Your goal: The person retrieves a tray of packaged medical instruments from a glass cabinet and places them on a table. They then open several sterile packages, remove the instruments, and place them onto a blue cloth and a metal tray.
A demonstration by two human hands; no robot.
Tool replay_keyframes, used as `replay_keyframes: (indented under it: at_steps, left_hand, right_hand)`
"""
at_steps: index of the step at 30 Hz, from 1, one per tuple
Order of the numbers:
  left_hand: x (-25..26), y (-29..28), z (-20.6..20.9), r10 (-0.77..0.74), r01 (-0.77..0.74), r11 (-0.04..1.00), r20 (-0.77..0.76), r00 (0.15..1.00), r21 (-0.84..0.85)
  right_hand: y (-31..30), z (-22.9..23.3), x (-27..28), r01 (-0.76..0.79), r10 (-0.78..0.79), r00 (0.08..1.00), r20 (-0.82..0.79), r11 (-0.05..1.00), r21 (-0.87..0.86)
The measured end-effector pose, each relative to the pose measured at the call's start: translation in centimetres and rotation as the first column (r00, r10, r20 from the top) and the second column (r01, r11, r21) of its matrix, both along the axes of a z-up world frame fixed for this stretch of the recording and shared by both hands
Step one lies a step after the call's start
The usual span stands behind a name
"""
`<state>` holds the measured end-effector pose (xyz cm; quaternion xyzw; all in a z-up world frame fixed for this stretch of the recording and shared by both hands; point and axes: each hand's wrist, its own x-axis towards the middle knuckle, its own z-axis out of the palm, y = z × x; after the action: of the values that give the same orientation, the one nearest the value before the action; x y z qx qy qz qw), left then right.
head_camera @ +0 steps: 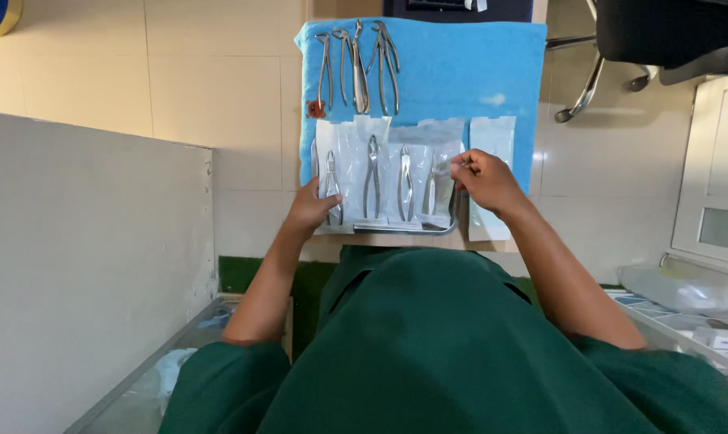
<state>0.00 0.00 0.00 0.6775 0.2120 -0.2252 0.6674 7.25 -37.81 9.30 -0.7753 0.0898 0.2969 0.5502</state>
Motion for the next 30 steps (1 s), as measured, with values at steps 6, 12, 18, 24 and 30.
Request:
replay_keyframes:
  at_steps: [6,12,18,24,30]
  left_hand:
    - [1.1,-0.7,0.8,-0.007,0.007,1.0,0.002,1.0,-0.008]
    - [0.3,-1.1,-0.8,-0.051,-0.001,0.955,0.167,0.985,0.296]
    - [-0.4,-2.9,-2.3,0.062,-0.195,0.904,0.336,0.94,0.38]
    - [0.3,-2.6,0.9,-0.129,-0.015,0.822,0.211,0.969,0.569]
    - [0.5,-3.2,5.7,-0.186,-0.049,0.59,0.194,0.963,0.806]
  right_hand:
    - [0.4,1.1,-3.1,0.01,-0.028,0.996,-0.082,0.978,-0.21]
    - [0.6,0.4,-5.2,-0.023,0.014,0.999,-0.032,0.957,-0.289]
    - [1.1,-0.8,-6.6,-0.051,0.056,0.998,0.003,0.926,-0.373]
    - [2.0,-0.4,-7.0,-0.028,0.044,0.999,0.029,0.905,-0.425]
    - [2.6,-1.5,-7.4,0.075,-0.004,0.99,0.144,0.867,-0.493]
